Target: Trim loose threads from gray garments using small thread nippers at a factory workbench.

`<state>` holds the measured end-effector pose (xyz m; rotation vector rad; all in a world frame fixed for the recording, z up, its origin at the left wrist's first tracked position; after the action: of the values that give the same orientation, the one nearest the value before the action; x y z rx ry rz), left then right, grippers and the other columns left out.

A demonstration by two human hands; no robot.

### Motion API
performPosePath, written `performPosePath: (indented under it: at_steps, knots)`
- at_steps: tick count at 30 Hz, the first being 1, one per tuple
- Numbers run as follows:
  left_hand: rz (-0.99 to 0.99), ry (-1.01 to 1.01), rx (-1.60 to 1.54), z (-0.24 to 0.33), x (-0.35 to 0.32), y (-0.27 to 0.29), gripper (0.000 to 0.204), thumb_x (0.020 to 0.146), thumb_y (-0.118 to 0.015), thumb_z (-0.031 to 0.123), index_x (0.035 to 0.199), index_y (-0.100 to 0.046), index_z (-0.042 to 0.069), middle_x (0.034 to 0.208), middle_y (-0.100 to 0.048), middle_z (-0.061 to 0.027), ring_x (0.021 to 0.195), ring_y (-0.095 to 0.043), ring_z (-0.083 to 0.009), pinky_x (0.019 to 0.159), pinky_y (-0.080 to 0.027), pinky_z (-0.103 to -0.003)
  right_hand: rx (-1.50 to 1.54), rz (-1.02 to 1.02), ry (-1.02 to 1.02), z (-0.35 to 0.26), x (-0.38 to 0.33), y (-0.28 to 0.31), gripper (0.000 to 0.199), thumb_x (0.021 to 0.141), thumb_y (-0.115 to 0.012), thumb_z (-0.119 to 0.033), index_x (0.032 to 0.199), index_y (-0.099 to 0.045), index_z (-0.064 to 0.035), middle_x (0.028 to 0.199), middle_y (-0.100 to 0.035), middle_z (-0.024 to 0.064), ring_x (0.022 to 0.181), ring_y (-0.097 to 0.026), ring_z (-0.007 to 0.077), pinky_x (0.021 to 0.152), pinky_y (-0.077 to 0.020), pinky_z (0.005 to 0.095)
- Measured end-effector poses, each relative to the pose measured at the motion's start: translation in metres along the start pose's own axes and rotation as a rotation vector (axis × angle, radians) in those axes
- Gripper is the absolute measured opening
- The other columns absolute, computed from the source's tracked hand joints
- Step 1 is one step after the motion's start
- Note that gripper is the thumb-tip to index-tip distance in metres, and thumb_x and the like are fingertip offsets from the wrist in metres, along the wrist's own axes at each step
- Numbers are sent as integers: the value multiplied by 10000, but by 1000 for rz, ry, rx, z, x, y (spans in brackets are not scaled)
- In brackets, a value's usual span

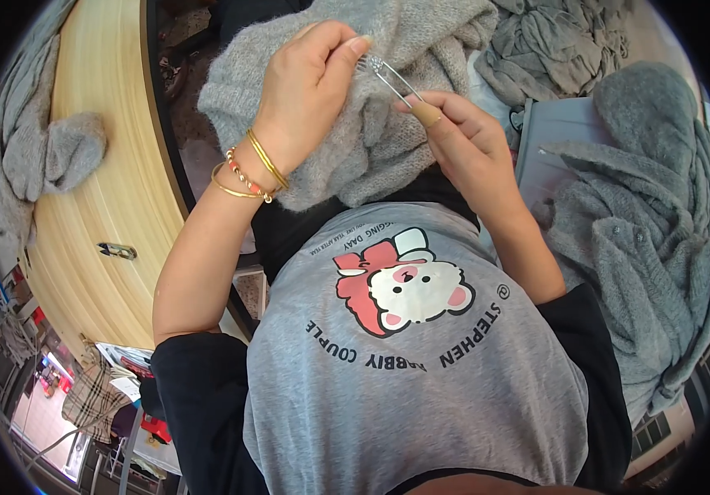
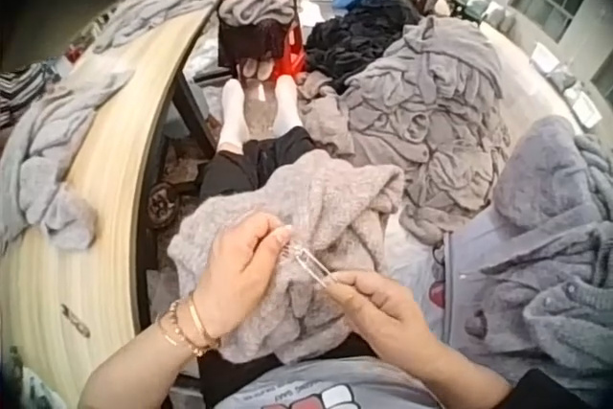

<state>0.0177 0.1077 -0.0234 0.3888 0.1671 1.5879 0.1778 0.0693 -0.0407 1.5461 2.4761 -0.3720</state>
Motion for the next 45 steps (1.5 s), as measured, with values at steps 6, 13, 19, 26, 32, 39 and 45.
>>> performPosePath:
  at_steps: [6,13,19,26,32,39,45]
  knots:
    - [56,-174,116,25,-3,14,223,918,-590,207,851,-606,-5,607,-530,-89,522,-463,-172,527,-408,-306,329,-137,-199,2,-4,-13,232,972,-503,-129,1118,-609,17,572,-458,-72,435,-352,7,410,-255,184]
    - [-4,189,-193,-32,-16,4,239,925,-582,224,831,-614,6,588,-497,10,555,-427,-60,511,-375,-256,-1040,178,569,-40,-21,-21,210,908,-561,-44,1111,-613,-42,681,-630,59,511,-582,157,483,-426,266]
    - [23,117,-248,-26,-23,3,248,937,-568,237,885,-611,-1,600,-497,22,564,-431,-49,518,-378,-244,-952,125,455,-31,-17,-19,231,890,-569,-27,1115,-616,-53,687,-616,100,523,-591,176,503,-438,270]
    - [3,66,-172,-10,-30,2,263,948,-549,257,924,-605,1,636,-513,8,587,-454,-62,539,-396,-246,-583,123,361,-23,-14,-11,201,953,-519,-59,1116,-626,-13,619,-487,-32,518,-395,21,474,-305,195]
    - [-21,-28,-183,2,-31,7,217,912,-612,232,928,-609,16,662,-527,2,592,-458,-74,549,-403,-252,-132,49,107,-13,-7,-8,249,984,-505,-148,1120,-627,22,565,-396,-100,466,-284,-24,433,-199,158]
    - [-130,-144,-44,17,-29,12,181,899,-629,206,906,-613,26,667,-527,7,596,-439,-44,539,-375,-217,194,-77,-214,8,-13,-15,293,1003,-451,-192,1131,-593,30,484,-320,-94,356,-241,-6,338,-200,167]
    - [-259,-103,-155,-1,-22,17,177,909,-619,210,893,-611,34,694,-484,59,636,-414,-20,553,-356,-207,360,-169,-344,14,-23,-20,295,1005,-443,-195,1129,-589,29,483,-318,-96,356,-243,-6,339,-202,165]
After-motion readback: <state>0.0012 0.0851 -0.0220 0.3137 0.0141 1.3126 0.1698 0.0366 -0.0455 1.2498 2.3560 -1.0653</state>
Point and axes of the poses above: each hand's wrist, its own x-axis towards the middle knuckle, its own y-axis out of the back of the hand, z = x × y, the point moved 10 cm from there along x, towards the middle knuckle
